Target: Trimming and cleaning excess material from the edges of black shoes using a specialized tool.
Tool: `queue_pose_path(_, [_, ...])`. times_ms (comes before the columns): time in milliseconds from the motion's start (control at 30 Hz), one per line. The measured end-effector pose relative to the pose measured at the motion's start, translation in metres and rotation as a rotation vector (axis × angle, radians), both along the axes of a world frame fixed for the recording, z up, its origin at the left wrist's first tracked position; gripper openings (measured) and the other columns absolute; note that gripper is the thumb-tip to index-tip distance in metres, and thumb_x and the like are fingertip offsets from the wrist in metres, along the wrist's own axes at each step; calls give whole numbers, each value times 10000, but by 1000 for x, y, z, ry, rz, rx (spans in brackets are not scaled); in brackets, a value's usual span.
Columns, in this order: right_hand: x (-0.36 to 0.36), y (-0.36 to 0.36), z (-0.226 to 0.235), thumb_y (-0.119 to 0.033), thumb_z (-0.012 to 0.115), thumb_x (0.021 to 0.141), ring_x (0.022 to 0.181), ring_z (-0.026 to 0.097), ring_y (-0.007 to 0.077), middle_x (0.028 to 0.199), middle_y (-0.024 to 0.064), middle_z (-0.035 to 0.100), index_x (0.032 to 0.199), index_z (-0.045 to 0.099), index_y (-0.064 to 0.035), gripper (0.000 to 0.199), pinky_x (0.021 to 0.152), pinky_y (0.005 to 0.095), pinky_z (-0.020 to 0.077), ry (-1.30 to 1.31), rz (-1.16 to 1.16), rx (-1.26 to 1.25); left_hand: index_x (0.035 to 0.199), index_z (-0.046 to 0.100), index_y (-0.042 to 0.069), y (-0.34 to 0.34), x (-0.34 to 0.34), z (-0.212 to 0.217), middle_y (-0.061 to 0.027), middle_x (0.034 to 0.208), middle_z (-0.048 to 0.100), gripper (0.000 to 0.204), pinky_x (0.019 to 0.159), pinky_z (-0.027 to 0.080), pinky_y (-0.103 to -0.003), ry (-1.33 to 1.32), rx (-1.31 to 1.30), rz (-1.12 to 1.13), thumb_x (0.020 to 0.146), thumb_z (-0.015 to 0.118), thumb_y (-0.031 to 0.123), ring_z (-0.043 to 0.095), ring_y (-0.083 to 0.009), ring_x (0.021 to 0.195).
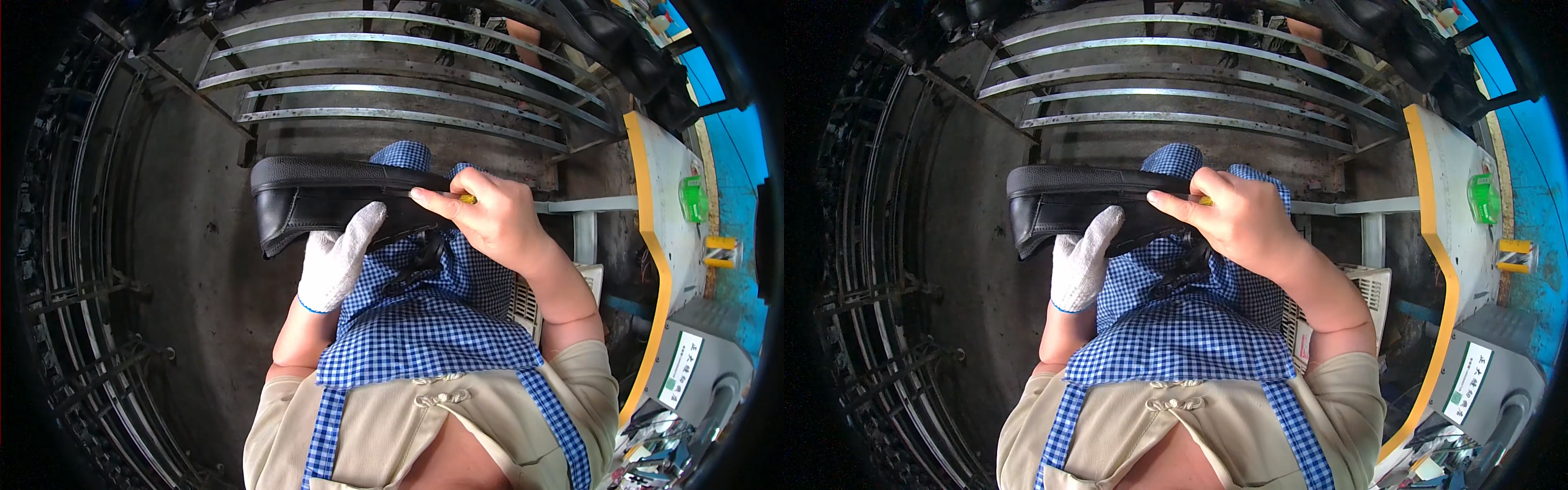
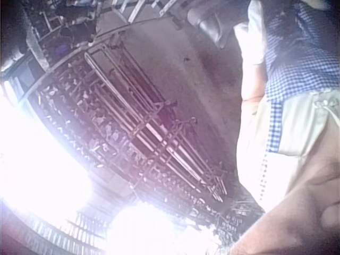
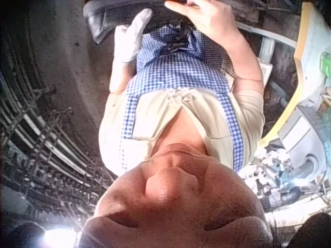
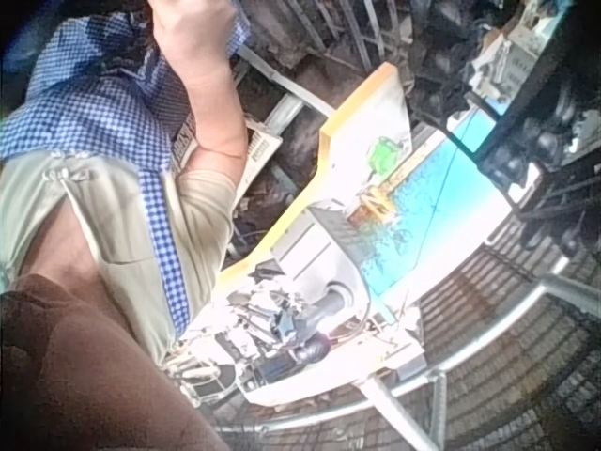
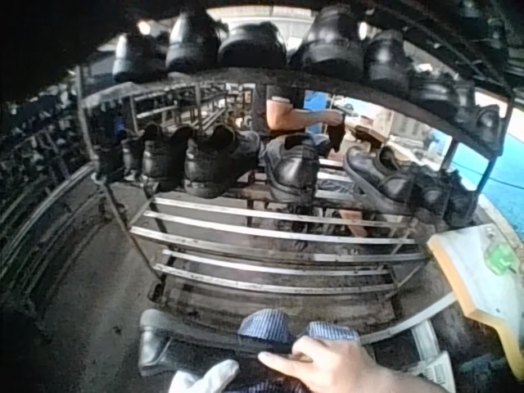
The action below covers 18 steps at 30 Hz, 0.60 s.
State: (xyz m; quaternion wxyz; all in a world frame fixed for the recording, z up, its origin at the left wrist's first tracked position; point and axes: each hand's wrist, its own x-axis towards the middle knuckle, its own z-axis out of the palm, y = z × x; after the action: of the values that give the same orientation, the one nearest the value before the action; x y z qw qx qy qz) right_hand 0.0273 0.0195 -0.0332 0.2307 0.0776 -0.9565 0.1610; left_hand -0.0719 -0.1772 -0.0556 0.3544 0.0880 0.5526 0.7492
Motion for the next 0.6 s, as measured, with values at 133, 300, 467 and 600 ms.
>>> queue_pose_path(133, [3,4,2,-70,666,743,617,561,126,755,-1,464,1189,679,-306,505,516,269,504,-66,32,42,1194,596,-7,-2,3,-5,-82,1115,641,280,891,497,-294,9,-45,-15,933,614,92,604,-156,999])
queue_pose_path(300, [6,-7,-2,-79,653,756,620,556,137,762,4,466,1188,680,-297,485,511,270,497,-53,-84,106,1188,599,-10,1,4,-1,-81,1112,643,274,895,493,-296,19,-16,17,934,610,91,602,-156,1001])
queue_pose_path(467, [7,-4,1,-89,645,764,632,552,138,777,3,465,1188,679,-289,470,520,270,495,-61,-85,132,1180,604,-10,0,0,0,-79,1105,643,268,890,496,-296,15,-29,20,937,608,102,604,-158,998])
queue_pose_path(600, [9,-3,11,-100,643,776,641,547,129,777,-1,464,1175,686,-287,443,533,265,497,-64,-66,205,1191,596,-10,-2,2,-1,-80,1110,640,279,881,500,-297,-4,-76,1,938,608,105,604,-158,997])
